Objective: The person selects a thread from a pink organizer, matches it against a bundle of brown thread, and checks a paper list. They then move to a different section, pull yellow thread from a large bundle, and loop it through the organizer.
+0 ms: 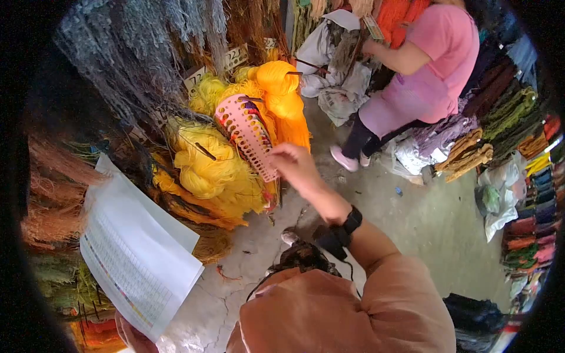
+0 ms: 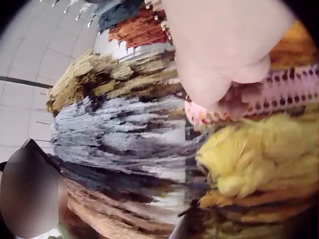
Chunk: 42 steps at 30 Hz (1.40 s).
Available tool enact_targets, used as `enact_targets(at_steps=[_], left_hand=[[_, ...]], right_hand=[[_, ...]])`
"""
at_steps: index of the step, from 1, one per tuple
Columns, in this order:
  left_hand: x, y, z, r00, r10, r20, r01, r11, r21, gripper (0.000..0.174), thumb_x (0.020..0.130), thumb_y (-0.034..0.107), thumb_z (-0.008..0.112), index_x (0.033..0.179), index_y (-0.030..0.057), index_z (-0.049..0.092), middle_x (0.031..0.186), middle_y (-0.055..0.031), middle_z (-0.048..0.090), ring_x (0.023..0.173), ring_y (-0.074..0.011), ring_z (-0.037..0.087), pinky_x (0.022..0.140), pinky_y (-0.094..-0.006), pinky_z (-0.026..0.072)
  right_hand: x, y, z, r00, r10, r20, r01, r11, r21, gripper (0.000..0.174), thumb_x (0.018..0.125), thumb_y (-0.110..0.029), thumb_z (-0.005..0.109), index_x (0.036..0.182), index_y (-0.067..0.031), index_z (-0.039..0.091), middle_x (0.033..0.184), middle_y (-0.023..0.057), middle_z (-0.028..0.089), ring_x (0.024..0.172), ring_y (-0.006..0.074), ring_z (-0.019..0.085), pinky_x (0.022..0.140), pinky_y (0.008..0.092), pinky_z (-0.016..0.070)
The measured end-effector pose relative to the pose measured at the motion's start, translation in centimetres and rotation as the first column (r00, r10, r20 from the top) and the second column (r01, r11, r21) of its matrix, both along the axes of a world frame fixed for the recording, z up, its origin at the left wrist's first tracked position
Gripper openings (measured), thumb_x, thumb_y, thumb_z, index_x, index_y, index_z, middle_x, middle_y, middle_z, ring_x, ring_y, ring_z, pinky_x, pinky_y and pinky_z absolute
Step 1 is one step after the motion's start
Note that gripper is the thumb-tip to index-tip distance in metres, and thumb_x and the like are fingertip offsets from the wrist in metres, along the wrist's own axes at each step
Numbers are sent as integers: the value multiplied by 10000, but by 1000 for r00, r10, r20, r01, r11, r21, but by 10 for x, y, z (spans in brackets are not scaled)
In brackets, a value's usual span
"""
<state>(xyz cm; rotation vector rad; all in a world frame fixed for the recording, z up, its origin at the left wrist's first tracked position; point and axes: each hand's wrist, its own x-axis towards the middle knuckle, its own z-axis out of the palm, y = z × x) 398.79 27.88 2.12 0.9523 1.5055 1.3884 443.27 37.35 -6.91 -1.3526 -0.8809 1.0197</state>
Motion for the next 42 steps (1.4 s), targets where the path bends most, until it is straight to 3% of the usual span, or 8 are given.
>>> enact_targets(at_steps=[2,8,11,17,20,26,29,42], left_hand=[[-1,2,-5,1000,18,-22,-18,1000,3,369,777,76,560,1098,-70,450,1087,-187,499,975,-280,483,810,-365,422],[0,-5,-16,992,74,-102,-72,997,28,356,782,59,545,1097,-74,445,1085,-178,501,973,-270,483,815,-356,418],[4,-9,-18,973,93,-209,-86,995,41,370,780,51,545,1115,-62,436,1105,-171,490,984,-262,477,829,-357,410],[6,-22,-22,960,155,-235,-162,987,-10,438,794,96,543,1186,-30,392,1161,-147,453,1030,-241,450,866,-356,384],[3,-27,-26,955,176,-238,-187,982,-21,424,838,161,488,1219,12,376,1237,-114,396,1100,-206,404,923,-335,328],[13,-25,-31,936,184,-298,-192,981,3,416,846,158,482,1224,18,378,1260,-91,378,1142,-194,352,960,-323,271],[21,-24,-33,908,208,-363,-212,977,29,425,846,162,482,1231,21,370,1272,-88,362,1147,-193,347,963,-320,266],[11,-30,-50,909,99,-406,-64,993,100,421,884,206,408,1223,-37,344,1244,-123,369,1128,-183,363,944,-295,282]], right_hand=[[28,13,-30,932,-112,344,67,988,141,142,761,-77,579,888,-17,557,747,23,572,621,84,513,554,186,401],[29,50,-68,830,-142,540,15,972,233,193,705,-114,614,831,17,548,683,89,554,637,133,519,583,254,412],[34,59,-72,881,174,441,-160,985,-69,183,745,-83,594,886,17,533,782,27,567,715,69,510,617,209,408],[42,46,-69,918,350,189,-351,936,-28,128,741,-75,595,829,-3,535,752,-11,551,665,46,499,571,197,397],[35,28,-48,932,359,-50,-360,933,-20,87,739,-71,598,776,-29,532,706,-23,534,613,22,467,536,176,375],[41,-2,-15,945,325,-33,-324,945,33,113,739,-53,603,689,-23,507,629,-54,478,578,7,420,499,169,317],[39,-10,-13,943,272,-192,-258,961,95,130,733,-53,608,670,-25,498,617,-59,469,564,0,412,493,169,314],[34,-20,3,966,220,-134,-218,975,31,116,742,-69,610,679,-36,518,619,-50,498,551,2,408,483,161,293]])
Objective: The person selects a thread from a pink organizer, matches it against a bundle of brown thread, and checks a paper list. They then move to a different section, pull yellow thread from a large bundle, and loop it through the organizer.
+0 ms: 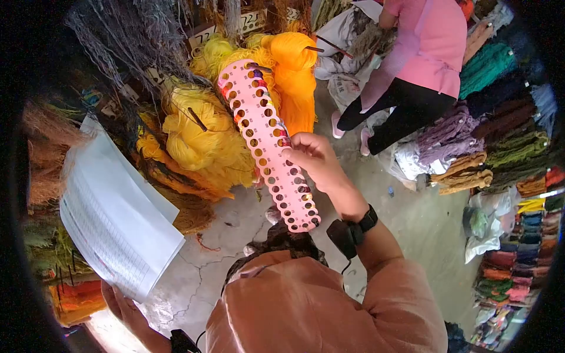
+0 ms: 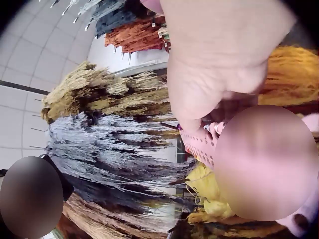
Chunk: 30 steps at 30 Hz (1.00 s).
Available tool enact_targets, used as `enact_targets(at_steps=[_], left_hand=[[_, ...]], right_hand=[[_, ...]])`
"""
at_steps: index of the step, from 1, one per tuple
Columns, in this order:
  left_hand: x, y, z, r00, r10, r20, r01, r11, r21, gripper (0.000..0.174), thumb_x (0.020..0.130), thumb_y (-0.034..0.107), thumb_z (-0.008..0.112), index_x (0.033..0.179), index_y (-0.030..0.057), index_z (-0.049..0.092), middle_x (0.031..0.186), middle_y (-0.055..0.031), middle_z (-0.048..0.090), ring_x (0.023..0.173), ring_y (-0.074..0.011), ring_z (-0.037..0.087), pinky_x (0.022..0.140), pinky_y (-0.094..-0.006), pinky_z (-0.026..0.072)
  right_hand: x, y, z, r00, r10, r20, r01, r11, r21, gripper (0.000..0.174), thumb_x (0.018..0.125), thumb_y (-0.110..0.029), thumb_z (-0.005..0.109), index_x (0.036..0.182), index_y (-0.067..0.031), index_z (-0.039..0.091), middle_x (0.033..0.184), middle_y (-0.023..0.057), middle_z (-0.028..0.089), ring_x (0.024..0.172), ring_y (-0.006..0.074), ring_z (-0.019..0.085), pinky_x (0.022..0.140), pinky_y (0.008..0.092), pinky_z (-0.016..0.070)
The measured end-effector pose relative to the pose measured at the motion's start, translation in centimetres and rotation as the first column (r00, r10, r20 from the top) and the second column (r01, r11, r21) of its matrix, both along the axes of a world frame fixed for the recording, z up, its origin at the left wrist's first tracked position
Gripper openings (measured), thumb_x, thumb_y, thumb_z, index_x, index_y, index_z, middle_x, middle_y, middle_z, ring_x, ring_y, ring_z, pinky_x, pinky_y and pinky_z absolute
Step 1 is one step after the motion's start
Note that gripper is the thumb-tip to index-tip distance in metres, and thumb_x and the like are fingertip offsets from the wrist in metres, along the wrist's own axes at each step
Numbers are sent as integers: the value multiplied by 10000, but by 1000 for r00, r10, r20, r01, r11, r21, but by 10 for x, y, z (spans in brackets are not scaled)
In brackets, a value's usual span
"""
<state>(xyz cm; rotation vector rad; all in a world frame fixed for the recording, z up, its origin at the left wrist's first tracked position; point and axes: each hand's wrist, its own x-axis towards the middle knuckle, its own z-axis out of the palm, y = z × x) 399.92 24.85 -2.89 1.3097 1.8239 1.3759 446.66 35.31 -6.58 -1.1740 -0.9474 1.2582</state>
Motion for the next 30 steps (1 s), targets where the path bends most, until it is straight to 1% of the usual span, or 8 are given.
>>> enact_targets(at_steps=[1,4,10,12,14,16,24,30], left_hand=[[3,1,2,997,-36,-63,37,999,14,418,886,206,405,1220,-40,345,1236,-122,377,1120,-180,371,940,-292,286],[16,1,9,992,14,124,-13,1000,-8,405,892,200,398,1206,-52,355,1218,-122,390,1105,-174,386,933,-288,294],[6,-7,4,988,45,146,-51,998,35,385,888,180,407,1188,-59,372,1210,-128,398,1085,-175,407,917,-281,322],[-25,-19,-13,966,-42,-254,63,995,73,373,877,156,424,1180,-58,380,1190,-129,421,1068,-177,426,902,-279,344],[-14,-14,-3,985,-6,-174,21,996,89,361,866,131,441,1170,-56,390,1159,-129,449,1047,-179,448,887,-280,366],[6,-10,9,913,144,382,-171,984,39,348,853,106,458,1157,-53,402,1118,-130,483,1022,-181,471,871,-283,388],[29,-13,24,907,69,416,-85,996,19,310,816,34,498,1102,-65,431,895,-99,576,812,-110,553,716,-207,449],[48,-11,33,900,143,413,-150,989,-15,321,822,32,485,1119,-67,412,853,-91,583,772,-90,555,688,-193,452]], right_hand=[[-1,0,1,1000,-2,3,2,1000,-1,117,743,-68,608,677,-37,516,618,-50,498,551,2,410,483,160,294],[-4,1,4,1000,0,6,0,1000,-4,123,746,-67,605,671,-39,511,616,-48,501,551,2,414,481,159,299],[-3,5,-2,999,38,-5,-37,999,17,124,754,-63,599,675,-41,506,617,-42,503,540,9,428,470,166,320],[-3,7,-4,999,51,-6,-51,998,31,120,755,-60,599,681,-42,506,617,-41,501,532,12,429,464,171,327],[-3,10,-7,997,72,-7,-72,996,44,122,755,-58,599,682,-42,502,623,-41,500,535,15,438,466,173,340],[-1,13,-13,995,96,10,-96,994,43,114,757,-58,598,693,-39,506,633,-37,505,544,19,452,470,173,353],[-5,30,-29,993,109,47,-106,992,-66,49,764,-52,575,777,-27,534,706,3,559,622,56,529,510,180,426],[-9,44,-41,979,138,150,-136,990,-20,66,787,-89,556,782,-25,537,676,-5,556,572,42,504,502,176,393]])
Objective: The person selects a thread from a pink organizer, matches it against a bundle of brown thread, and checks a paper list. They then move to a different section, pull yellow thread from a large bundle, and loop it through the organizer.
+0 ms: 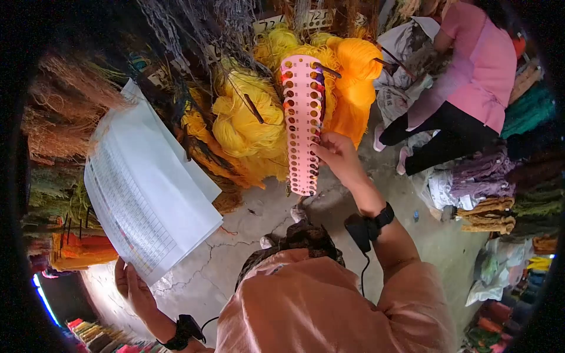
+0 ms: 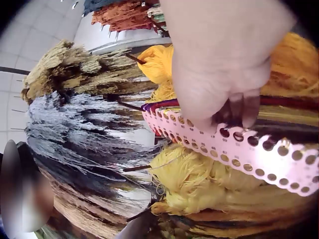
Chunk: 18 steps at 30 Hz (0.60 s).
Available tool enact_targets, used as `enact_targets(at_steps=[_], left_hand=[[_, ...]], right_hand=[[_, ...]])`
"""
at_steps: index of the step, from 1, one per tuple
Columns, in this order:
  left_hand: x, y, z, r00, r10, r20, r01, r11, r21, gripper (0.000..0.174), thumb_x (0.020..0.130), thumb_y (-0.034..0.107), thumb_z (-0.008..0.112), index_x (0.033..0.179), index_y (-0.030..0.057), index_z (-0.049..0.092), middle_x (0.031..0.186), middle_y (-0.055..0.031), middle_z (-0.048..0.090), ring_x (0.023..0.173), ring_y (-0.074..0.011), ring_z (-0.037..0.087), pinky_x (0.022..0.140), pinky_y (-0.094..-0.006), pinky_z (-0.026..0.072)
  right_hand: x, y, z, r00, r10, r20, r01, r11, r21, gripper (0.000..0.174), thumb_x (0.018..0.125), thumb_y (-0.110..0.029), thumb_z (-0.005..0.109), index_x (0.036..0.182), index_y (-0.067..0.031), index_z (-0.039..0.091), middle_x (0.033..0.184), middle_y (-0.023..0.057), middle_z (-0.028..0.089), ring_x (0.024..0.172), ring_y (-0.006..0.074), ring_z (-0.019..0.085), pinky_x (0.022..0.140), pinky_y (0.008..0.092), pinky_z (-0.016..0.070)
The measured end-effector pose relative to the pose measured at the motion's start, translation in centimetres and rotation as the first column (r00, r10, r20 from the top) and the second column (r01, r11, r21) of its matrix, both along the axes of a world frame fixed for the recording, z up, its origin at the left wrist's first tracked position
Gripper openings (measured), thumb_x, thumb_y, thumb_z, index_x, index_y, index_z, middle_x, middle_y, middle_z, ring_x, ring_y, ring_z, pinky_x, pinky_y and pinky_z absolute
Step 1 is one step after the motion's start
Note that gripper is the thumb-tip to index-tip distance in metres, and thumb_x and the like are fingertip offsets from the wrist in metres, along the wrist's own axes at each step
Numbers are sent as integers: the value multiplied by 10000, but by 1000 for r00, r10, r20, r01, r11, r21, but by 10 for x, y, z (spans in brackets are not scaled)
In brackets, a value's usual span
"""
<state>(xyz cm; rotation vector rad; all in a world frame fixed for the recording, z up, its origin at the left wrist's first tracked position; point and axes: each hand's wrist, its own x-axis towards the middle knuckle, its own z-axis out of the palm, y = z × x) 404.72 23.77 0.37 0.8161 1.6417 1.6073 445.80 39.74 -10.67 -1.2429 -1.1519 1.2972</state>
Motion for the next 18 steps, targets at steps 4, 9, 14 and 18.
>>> enact_targets(at_steps=[4,9,14,18], left_hand=[[-7,-6,-1,998,-48,-31,48,999,-12,326,825,35,481,1126,-65,404,849,-85,584,779,-90,555,690,-194,452],[-1,-4,0,999,-17,-42,17,1000,-1,317,844,73,464,1127,-60,407,895,-86,572,753,-92,548,657,-182,439],[2,-1,-16,949,280,144,-275,960,-54,337,854,178,484,1117,-26,429,934,-68,552,705,-99,537,613,-178,416],[-24,-48,-97,943,168,286,-95,963,-253,236,826,159,509,1004,6,488,791,-48,557,579,-100,490,468,-206,374]], right_hand=[[-4,5,-5,999,-3,42,2,1000,16,79,790,-99,557,784,-23,537,670,-8,551,568,41,501,505,177,397],[-3,6,-8,1000,9,23,-9,1000,16,83,786,-96,559,810,-18,541,684,-6,553,587,44,502,511,183,401],[7,-2,2,986,50,-161,-55,998,-23,88,768,-49,544,851,-22,553,723,0,568,646,54,522,537,196,416],[19,-11,-3,943,9,-334,-16,1000,-20,82,756,-27,516,831,-34,548,727,-7,570,624,47,532,506,175,412]])
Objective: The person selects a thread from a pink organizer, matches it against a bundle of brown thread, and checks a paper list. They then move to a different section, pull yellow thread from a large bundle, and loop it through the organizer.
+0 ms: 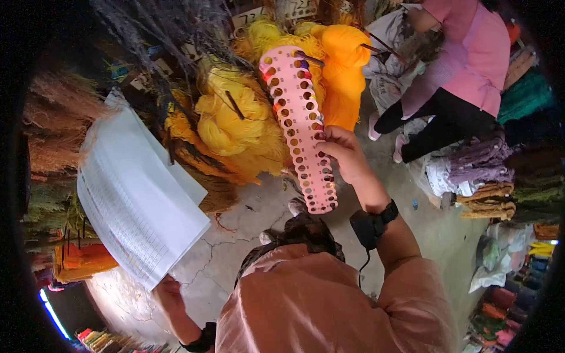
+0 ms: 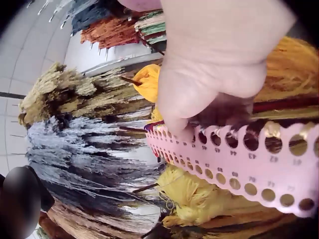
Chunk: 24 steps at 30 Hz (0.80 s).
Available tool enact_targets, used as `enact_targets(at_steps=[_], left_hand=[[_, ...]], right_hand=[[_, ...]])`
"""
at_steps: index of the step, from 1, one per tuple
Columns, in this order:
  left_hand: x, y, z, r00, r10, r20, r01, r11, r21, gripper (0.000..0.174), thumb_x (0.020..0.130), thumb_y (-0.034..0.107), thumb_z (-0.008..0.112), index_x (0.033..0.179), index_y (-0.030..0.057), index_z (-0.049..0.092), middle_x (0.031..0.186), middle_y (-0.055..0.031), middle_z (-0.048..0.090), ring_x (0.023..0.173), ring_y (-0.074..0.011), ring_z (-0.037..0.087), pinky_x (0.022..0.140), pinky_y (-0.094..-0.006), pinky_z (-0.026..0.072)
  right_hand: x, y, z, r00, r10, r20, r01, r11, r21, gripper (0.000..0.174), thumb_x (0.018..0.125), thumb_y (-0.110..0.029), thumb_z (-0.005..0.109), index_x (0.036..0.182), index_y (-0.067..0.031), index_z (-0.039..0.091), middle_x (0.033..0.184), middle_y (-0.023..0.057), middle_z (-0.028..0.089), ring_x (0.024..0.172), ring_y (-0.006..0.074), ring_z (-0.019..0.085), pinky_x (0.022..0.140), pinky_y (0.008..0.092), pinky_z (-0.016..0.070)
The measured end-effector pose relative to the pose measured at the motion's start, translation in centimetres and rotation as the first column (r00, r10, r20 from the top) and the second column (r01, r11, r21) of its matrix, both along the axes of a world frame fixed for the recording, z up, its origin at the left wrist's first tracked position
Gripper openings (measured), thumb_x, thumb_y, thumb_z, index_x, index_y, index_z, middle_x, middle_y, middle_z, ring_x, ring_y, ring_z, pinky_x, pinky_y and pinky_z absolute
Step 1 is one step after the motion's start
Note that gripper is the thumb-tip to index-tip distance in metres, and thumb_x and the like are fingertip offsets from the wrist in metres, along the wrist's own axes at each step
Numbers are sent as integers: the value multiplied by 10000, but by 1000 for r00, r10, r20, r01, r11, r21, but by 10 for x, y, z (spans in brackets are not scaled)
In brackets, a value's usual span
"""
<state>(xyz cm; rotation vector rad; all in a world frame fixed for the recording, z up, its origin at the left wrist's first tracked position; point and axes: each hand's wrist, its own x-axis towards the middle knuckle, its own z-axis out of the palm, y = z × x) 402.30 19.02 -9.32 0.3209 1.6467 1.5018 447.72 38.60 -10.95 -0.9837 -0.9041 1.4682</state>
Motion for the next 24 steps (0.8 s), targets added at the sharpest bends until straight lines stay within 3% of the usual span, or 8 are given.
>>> enact_targets(at_steps=[2,4,6,10,14,17,19,24], left_hand=[[57,18,17,972,-232,29,233,954,-190,137,809,113,513,873,-7,531,706,-55,548,554,-108,484,476,-205,380],[91,35,13,812,-581,-53,560,801,-210,123,799,93,526,761,-21,549,636,-64,529,565,-104,486,523,-226,407],[128,63,18,621,-758,-198,748,649,-137,84,781,20,524,791,-55,560,684,-70,542,603,-108,498,561,-224,412],[196,129,25,444,-694,-567,864,498,68,96,772,1,544,858,-30,574,774,-68,552,688,-109,510,612,-208,405],[249,178,31,493,-622,-608,854,479,203,125,775,13,556,895,-14,577,863,-64,531,736,-106,501,642,-199,399],[279,203,20,670,-543,-506,742,519,424,164,757,24,564,918,8,593,899,-107,542,758,-169,534,665,-252,430],[290,216,18,655,-520,-548,755,481,446,175,742,19,577,916,-3,591,889,-109,529,767,-174,522,660,-251,423],[311,230,22,664,-467,-584,748,436,501,196,703,-9,606,898,-19,589,820,-98,496,752,-176,486,638,-245,401]], right_hand=[[4,-6,8,995,2,-95,-7,998,-55,79,753,-20,502,819,-37,543,722,-12,568,603,41,531,485,165,407],[8,-9,12,990,-25,-137,12,996,-93,79,738,-30,509,809,-37,542,719,-10,568,581,44,535,474,161,411],[15,-10,12,989,-42,-138,23,990,-138,83,728,-38,518,807,-37,544,709,-2,569,587,56,542,499,176,430],[14,-11,29,986,-23,-164,1,991,-134,121,718,-45,520,830,-13,552,693,27,578,601,87,553,574,222,459],[24,-10,25,978,14,-206,-43,990,-136,181,711,-64,500,869,4,555,767,72,608,639,127,585,595,239,477],[30,-8,32,948,114,-298,-157,980,-124,244,704,-93,496,912,23,547,810,123,610,653,185,603,598,279,496],[32,-5,30,971,77,-226,-111,984,-138,357,705,-171,548,989,41,501,789,137,583,571,169,587,479,254,498],[41,-5,31,983,65,-174,-94,982,-167,373,689,-188,556,984,36,507,777,133,583,569,170,584,487,250,495]])
